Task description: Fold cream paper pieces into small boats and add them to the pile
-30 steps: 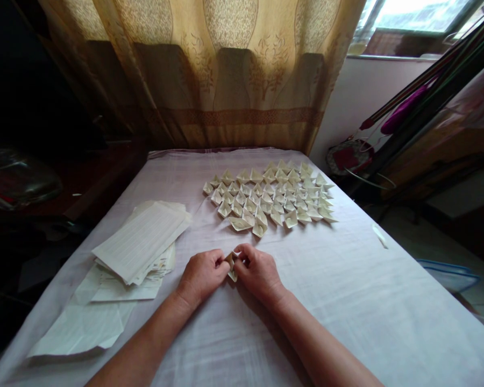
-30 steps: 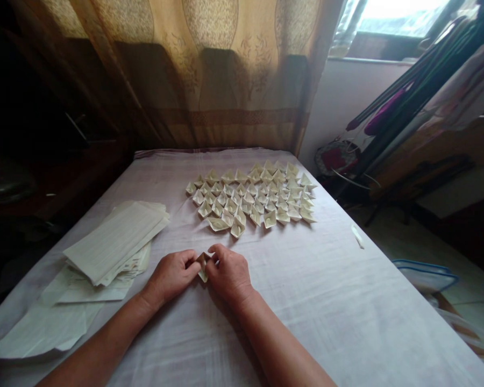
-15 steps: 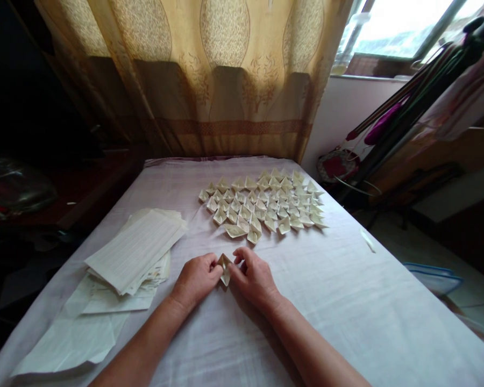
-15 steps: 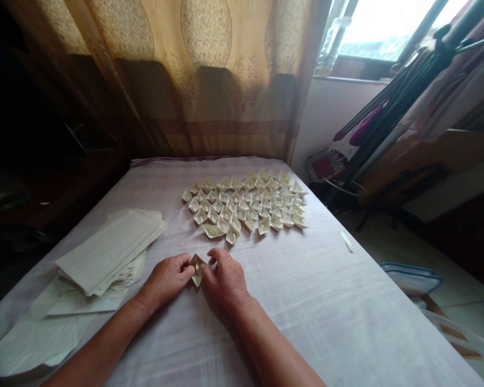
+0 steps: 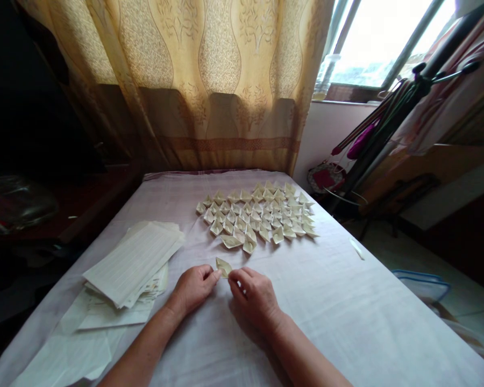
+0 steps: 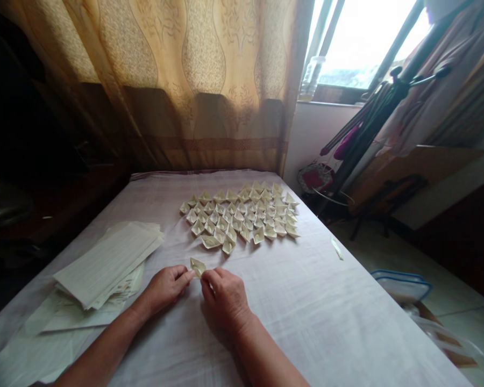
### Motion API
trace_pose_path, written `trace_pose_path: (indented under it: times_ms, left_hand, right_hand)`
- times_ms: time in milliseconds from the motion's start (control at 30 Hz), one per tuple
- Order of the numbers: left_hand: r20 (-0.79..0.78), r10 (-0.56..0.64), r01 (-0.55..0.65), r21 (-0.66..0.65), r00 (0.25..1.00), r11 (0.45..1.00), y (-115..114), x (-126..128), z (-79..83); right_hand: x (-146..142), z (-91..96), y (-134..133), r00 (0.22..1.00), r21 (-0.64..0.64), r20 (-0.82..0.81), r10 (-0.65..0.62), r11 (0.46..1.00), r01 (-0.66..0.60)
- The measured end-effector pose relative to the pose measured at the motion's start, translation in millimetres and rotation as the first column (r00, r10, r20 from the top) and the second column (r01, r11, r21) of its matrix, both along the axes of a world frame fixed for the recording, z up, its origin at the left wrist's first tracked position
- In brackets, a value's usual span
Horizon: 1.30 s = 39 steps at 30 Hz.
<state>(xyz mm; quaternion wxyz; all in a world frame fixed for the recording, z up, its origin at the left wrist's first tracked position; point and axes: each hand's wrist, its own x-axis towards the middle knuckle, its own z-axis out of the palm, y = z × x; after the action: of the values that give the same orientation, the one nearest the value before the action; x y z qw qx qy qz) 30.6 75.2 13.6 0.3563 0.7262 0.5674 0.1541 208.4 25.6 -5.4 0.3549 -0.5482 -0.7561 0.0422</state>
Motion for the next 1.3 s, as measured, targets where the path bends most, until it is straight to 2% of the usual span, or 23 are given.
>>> trace_pose_path:
  times_ms: [67,167,300,600,900,1000,1100,1200,1300]
  left_hand:
    - [0.071,0.004,-0.002,-0.033,0.997,0.999,-0.6,-2.8,-3.1]
    - [0.172,0.04,-0.031,-0.056,0.984,0.998,-0.9,-5.0,-8.1]
    - [0.188,0.063,-0.063,-0.007,0.98,0.998,-2.5,-4.3,-13.1]
    - [0.154,0.072,-0.084,0.074,0.985,0.994,-3.7,-4.1,-18.4]
    - [0.156,0.078,-0.09,0.073,0.985,0.993,-5.2,-2.8,-14.1]
    - [0.21,0.08,-0.093,0.05,0.974,0.994,-5.5,-2.8,-12.2]
    - [0.236,0.075,-0.092,0.058,0.969,0.994,-4.8,-2.5,-13.4]
    - [0.22,0.068,-0.09,0.093,0.973,0.992,-4.9,-2.0,-15.0]
    - [0.193,0.067,-0.098,0.157,0.979,0.983,-6.0,-4.7,-10.2]
  right_hand:
    - [18.1,1.9,7.2,0.993,0.061,-0.066,-0.1,0.993,0.104]
    - [49.9,4.5,20.1,0.954,0.121,-0.071,-0.293,0.947,0.299]
    - [77.4,2.9,33.5,0.923,0.092,0.045,-0.383,0.921,0.378]
    - [83.2,-6.5,40.2,0.909,0.01,0.179,-0.376,0.925,0.38]
    - [80.1,-12.1,43.7,0.914,0.001,0.123,-0.387,0.921,0.389]
    - [81.9,-16.8,40.0,0.907,0.044,0.098,-0.409,0.913,0.407]
    - [83.3,-20.1,34.8,0.918,0.141,0.053,-0.393,0.913,0.383]
    - [80.6,-20.0,29.4,0.948,0.248,0.028,-0.316,0.921,0.3]
    - [73.1,-18.1,24.9,0.976,0.285,0.055,-0.213,0.94,0.189]
